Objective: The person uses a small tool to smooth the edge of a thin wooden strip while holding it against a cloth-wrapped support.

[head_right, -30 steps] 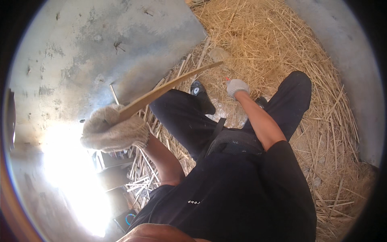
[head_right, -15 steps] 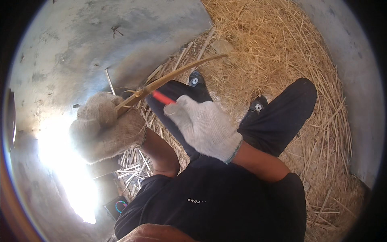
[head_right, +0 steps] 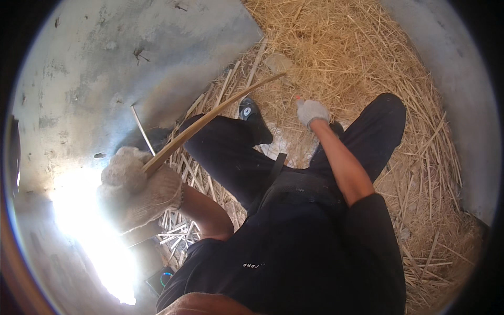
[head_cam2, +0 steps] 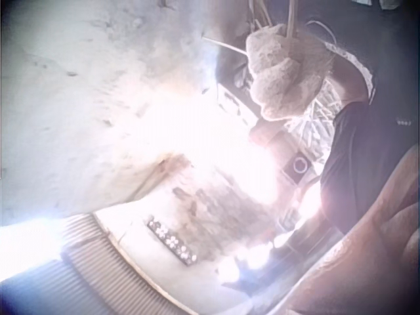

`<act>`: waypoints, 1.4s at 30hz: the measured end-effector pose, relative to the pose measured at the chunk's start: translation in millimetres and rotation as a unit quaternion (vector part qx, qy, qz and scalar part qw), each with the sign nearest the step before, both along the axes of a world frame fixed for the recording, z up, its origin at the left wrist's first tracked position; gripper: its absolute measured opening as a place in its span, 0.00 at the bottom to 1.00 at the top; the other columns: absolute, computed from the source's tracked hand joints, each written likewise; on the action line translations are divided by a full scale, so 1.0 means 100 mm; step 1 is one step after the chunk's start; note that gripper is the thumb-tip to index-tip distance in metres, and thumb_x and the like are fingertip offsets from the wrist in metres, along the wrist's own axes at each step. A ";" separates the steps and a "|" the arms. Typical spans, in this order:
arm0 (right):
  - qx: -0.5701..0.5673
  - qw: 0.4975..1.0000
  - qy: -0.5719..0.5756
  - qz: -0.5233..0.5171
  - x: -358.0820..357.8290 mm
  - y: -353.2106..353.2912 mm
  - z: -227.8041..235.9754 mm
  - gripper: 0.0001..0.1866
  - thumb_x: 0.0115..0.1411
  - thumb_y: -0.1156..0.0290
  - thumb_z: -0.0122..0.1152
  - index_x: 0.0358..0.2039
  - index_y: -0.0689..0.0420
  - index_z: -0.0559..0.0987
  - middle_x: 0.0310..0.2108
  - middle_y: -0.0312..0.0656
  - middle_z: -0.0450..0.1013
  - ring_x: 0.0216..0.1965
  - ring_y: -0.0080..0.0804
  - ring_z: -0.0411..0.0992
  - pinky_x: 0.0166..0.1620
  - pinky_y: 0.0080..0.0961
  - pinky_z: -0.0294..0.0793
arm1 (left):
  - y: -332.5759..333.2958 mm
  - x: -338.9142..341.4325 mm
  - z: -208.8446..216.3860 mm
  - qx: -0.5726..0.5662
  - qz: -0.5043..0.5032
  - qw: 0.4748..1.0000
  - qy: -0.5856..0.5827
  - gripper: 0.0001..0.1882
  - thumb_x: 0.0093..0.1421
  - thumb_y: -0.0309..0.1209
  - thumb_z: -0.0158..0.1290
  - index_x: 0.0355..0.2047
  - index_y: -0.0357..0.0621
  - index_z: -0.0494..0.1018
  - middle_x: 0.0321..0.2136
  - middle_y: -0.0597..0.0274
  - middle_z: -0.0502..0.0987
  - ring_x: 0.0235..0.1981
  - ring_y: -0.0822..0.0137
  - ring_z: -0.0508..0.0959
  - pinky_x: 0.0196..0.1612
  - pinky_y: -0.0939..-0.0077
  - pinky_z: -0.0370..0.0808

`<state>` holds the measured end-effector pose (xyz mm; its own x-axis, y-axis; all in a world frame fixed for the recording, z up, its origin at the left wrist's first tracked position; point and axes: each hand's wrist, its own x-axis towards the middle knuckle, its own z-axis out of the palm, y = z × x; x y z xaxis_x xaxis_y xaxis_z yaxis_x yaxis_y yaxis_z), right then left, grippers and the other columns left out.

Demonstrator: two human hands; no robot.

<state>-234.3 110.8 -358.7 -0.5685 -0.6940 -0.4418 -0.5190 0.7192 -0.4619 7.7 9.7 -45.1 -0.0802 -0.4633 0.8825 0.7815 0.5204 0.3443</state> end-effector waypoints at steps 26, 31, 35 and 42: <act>-0.286 0.957 0.026 -0.027 0.87 -0.60 1.19 0.24 0.71 0.48 0.46 0.35 0.59 0.76 0.19 0.56 0.75 0.25 0.60 0.77 0.29 0.51 0.76 | -0.69 0.45 0.25 -0.092 -0.053 0.979 -0.173 0.18 0.70 0.47 0.38 0.39 0.43 0.63 0.31 0.61 0.68 0.28 0.73 0.72 0.32 0.85 0.72; 0.013 0.996 -0.001 -0.087 -0.15 -0.40 -0.16 0.31 0.71 0.47 0.37 0.43 0.58 0.82 0.45 0.57 0.79 0.46 0.58 0.78 0.48 0.53 0.77 | -0.28 -0.05 0.15 0.105 0.103 0.988 0.042 0.30 0.71 0.51 0.33 0.10 0.57 0.52 0.05 0.71 0.53 0.05 0.77 0.53 0.09 0.78 0.57; -0.017 0.988 -0.019 -0.155 -0.44 0.08 -0.53 0.37 0.70 0.44 0.32 0.47 0.63 0.81 0.46 0.68 0.75 0.50 0.65 0.74 0.54 0.54 0.71 | -0.25 -0.05 0.13 0.059 0.125 0.990 0.000 0.30 0.71 0.51 0.33 0.11 0.57 0.51 0.05 0.72 0.53 0.05 0.78 0.54 0.08 0.79 0.57; -0.269 0.948 -0.144 -0.085 0.10 -0.15 0.86 0.30 0.71 0.47 0.41 0.49 0.62 0.77 0.39 0.65 0.76 0.45 0.62 0.75 0.49 0.49 0.72 | -0.39 0.03 0.17 0.173 0.257 0.946 0.093 0.27 0.69 0.49 0.39 0.12 0.59 0.55 0.06 0.73 0.52 0.07 0.76 0.50 0.12 0.78 0.49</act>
<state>-224.0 95.3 -272.4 -0.6023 -0.7720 -0.2031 -0.2132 0.4008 -0.8910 10.3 -29.0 -28.5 0.3755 -0.6633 0.6473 0.5200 0.7289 0.4453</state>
